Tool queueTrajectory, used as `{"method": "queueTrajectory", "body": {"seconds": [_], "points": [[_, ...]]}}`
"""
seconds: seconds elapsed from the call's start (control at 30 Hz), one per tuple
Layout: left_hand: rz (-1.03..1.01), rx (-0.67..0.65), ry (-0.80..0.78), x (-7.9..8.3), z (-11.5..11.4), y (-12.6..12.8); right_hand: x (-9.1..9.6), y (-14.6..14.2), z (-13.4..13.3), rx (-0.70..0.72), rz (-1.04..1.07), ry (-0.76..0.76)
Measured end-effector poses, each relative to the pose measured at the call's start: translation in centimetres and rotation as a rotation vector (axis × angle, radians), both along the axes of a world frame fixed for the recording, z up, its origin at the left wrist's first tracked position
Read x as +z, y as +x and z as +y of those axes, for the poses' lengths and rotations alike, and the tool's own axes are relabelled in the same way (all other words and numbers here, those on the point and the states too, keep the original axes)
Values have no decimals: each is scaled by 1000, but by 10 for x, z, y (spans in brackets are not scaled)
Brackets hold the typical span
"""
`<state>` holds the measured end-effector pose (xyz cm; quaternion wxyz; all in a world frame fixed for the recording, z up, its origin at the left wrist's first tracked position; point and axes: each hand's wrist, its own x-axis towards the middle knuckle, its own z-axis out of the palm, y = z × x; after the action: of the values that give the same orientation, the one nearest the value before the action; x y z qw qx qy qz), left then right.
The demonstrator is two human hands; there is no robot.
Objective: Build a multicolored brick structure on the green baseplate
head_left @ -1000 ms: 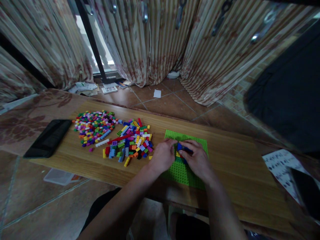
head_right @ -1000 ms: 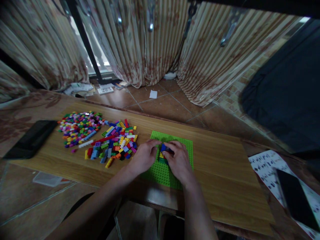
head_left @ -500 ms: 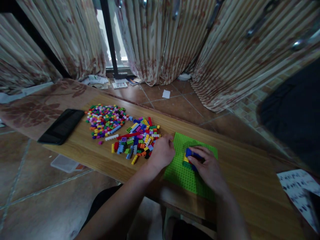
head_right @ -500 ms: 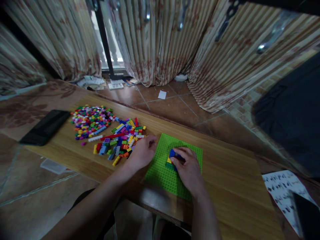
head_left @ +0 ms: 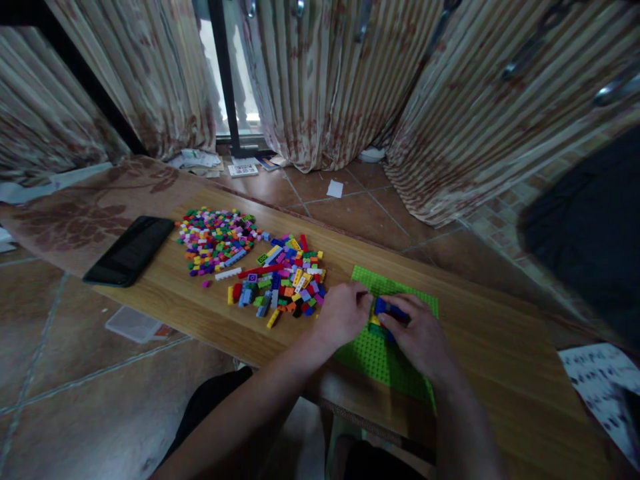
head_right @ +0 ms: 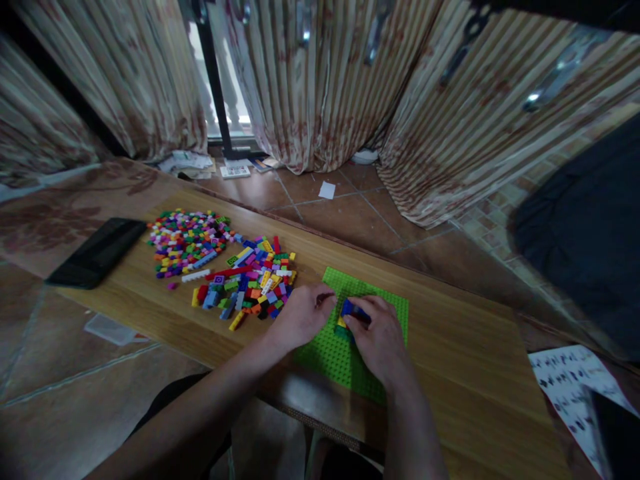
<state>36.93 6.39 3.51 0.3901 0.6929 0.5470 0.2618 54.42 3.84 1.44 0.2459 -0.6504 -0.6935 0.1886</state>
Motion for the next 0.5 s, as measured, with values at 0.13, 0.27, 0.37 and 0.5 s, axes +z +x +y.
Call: {"method": "queueTrajectory", "body": {"seconds": [0.13, 0.27, 0.37, 0.5], "points": [[29, 27, -32, -7, 0, 14, 2, -2, 1, 9, -2, -7], [60, 83, -70, -9, 4, 21, 0, -3, 2, -4, -8, -14], [73, 92, -107, -7, 8, 21, -2, -4, 2, -12, -15, -10], [66, 82, -88, -8, 11, 21, -3, -9, -2, -37, -7, 10]]}}
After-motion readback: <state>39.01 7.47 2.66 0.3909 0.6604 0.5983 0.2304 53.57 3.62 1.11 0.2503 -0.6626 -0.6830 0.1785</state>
